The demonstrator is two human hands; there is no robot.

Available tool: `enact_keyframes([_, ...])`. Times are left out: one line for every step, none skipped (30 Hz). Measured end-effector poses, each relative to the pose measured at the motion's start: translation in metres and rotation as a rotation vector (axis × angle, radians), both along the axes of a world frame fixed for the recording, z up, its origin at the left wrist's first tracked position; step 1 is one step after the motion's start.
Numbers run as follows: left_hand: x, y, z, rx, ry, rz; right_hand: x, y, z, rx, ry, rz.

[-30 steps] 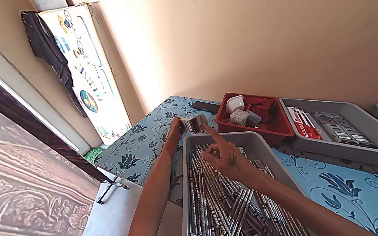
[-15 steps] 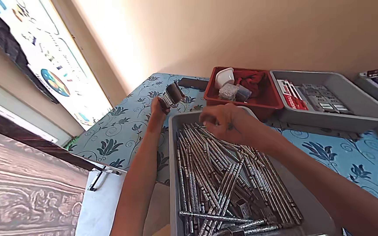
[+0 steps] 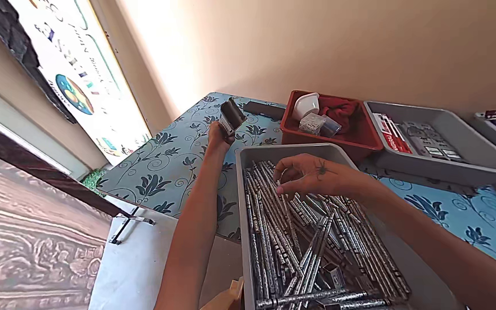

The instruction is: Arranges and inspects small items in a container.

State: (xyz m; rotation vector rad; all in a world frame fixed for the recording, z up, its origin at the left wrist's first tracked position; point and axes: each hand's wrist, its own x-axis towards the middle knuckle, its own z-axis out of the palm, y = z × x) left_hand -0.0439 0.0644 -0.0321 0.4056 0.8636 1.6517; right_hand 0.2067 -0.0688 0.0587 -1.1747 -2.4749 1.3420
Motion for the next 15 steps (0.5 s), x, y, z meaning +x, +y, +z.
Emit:
enact_keyframes([-0.001, -0.001, -0.001, 0.029, -0.014, -0.023, -0.001, -0.002, 0.0, 0.095, -0.038, 0.0])
enact_keyframes([-0.001, -0.001, -0.003, 0.043, -0.026, -0.035, 0.001, -0.004, -0.001, 0.256, -0.121, -0.014])
enact_keyframes([-0.001, -0.002, -0.005, 0.051, -0.031, -0.04, 0.005, -0.006, -0.003, 0.427, -0.207, -0.043])
enact_keyframes([0.0, -0.002, -0.006, 0.064, -0.027, -0.043, 0.01, -0.005, -0.004, 0.574, -0.272, -0.077])
enact_keyframes([0.0, -0.001, -0.007, 0.075, -0.02, -0.045, 0.015, -0.002, -0.001, 0.658, -0.332, -0.106])
enact_keyframes([0.001, 0.001, -0.008, 0.086, -0.004, -0.04, 0.021, 0.001, 0.003, 0.662, -0.382, -0.119])
enact_keyframes([0.001, 0.001, -0.008, 0.102, 0.02, -0.031, 0.029, 0.007, 0.007, 0.624, -0.391, -0.099])
enact_keyframes([0.001, 0.002, -0.009, 0.121, 0.043, -0.023, 0.038, 0.016, 0.008, 0.568, -0.382, -0.046])
enact_keyframes([0.001, 0.0, -0.009, 0.146, 0.067, -0.022, 0.046, 0.025, 0.004, 0.51, -0.375, 0.007])
enact_keyframes([0.001, -0.004, -0.009, 0.168, 0.071, -0.045, 0.051, 0.031, -0.001, 0.452, -0.395, 0.033])
enact_keyframes([0.001, -0.007, -0.007, 0.166, 0.042, -0.068, 0.053, 0.032, -0.008, 0.414, -0.414, 0.036])
enact_keyframes([0.002, -0.009, -0.006, 0.17, 0.021, -0.088, 0.054, 0.033, -0.015, 0.384, -0.435, 0.034])
enact_keyframes([0.003, -0.01, -0.004, 0.165, 0.014, -0.084, 0.056, 0.034, -0.022, 0.367, -0.441, 0.036])
enact_keyframes([0.006, -0.01, -0.003, 0.162, 0.011, -0.058, 0.058, 0.036, -0.028, 0.361, -0.448, 0.036])
enact_keyframes([0.008, -0.009, -0.005, 0.176, 0.026, -0.044, 0.061, 0.037, -0.033, 0.366, -0.45, 0.036])
